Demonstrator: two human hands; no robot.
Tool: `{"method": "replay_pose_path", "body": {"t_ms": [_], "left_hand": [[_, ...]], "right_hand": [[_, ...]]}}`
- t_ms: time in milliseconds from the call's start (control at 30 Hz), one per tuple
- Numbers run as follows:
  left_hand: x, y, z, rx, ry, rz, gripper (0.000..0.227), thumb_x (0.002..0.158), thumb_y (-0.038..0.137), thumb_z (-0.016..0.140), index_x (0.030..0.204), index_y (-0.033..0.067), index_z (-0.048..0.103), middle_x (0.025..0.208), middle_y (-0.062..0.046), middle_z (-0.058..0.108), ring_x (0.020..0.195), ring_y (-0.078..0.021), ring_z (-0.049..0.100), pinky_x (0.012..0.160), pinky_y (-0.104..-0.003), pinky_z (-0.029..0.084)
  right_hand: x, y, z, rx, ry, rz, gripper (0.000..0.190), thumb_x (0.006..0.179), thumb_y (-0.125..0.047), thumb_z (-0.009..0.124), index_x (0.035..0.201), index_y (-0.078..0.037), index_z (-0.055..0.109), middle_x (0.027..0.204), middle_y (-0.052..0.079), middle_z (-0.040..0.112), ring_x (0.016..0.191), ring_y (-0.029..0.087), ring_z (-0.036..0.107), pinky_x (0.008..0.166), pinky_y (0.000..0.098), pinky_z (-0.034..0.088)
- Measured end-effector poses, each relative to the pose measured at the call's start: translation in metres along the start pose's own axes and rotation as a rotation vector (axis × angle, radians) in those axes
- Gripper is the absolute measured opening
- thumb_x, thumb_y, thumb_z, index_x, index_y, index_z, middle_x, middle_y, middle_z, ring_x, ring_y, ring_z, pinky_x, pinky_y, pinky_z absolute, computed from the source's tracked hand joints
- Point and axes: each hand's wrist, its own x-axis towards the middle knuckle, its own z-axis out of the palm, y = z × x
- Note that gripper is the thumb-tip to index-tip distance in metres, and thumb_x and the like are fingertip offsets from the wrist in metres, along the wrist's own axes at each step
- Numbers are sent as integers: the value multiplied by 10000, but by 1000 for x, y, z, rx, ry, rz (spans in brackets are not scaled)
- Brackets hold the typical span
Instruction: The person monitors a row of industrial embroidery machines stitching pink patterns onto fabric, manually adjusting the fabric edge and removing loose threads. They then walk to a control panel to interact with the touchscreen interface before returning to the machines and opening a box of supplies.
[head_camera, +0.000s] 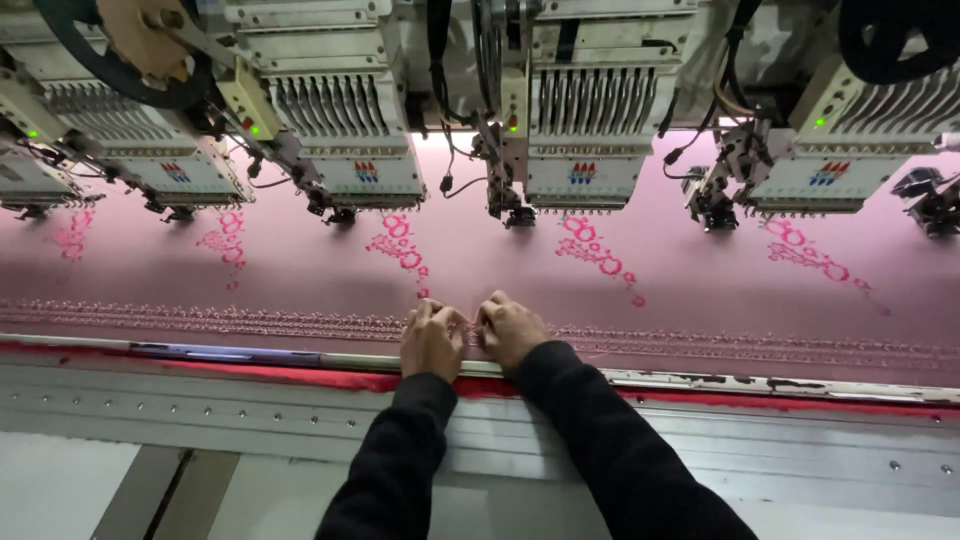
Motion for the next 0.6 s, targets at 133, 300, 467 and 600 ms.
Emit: {"method": "replay_pose_path", "body": {"t_ms": [133, 300, 467, 600], "left_hand": [[-6, 5, -4, -17, -16, 54, 47, 924, 265, 626, 893, 231, 635, 1148, 24, 563, 1098, -301, 589, 938, -454, 525], [-2, -9, 4, -195, 44, 24, 68, 972, 232, 554, 936, 216, 609, 859, -95, 640, 990, -358, 658, 923, -474, 522], [0, -29, 22, -140, 142, -62, 107, 987, 258, 542, 906, 217, 597, 828, -117, 655, 947, -373, 676, 890, -485, 552], [-6, -40, 13, -116, 294, -193, 71, 977, 229, 556, 935, 239, 613, 819, -124, 660, 934, -390, 690, 876, -505, 552]], "right_hand": [[8, 26, 13, 166, -23, -51, 30, 913, -246, 600, 892, -232, 616, 1038, 17, 613, 1064, 332, 683, 886, 473, 574], [14, 36, 21, 586, 45, 37, 101, 932, -118, 598, 979, -142, 685, 775, 90, 735, 825, 261, 739, 766, 387, 559], [4, 24, 15, 486, 57, 67, 129, 855, -235, 696, 978, -210, 730, 788, 33, 750, 844, 234, 746, 756, 373, 563], [14, 36, 31, 463, 49, 81, 349, 797, -330, 740, 1134, -237, 750, 836, 10, 753, 880, 211, 742, 779, 361, 561]]}}
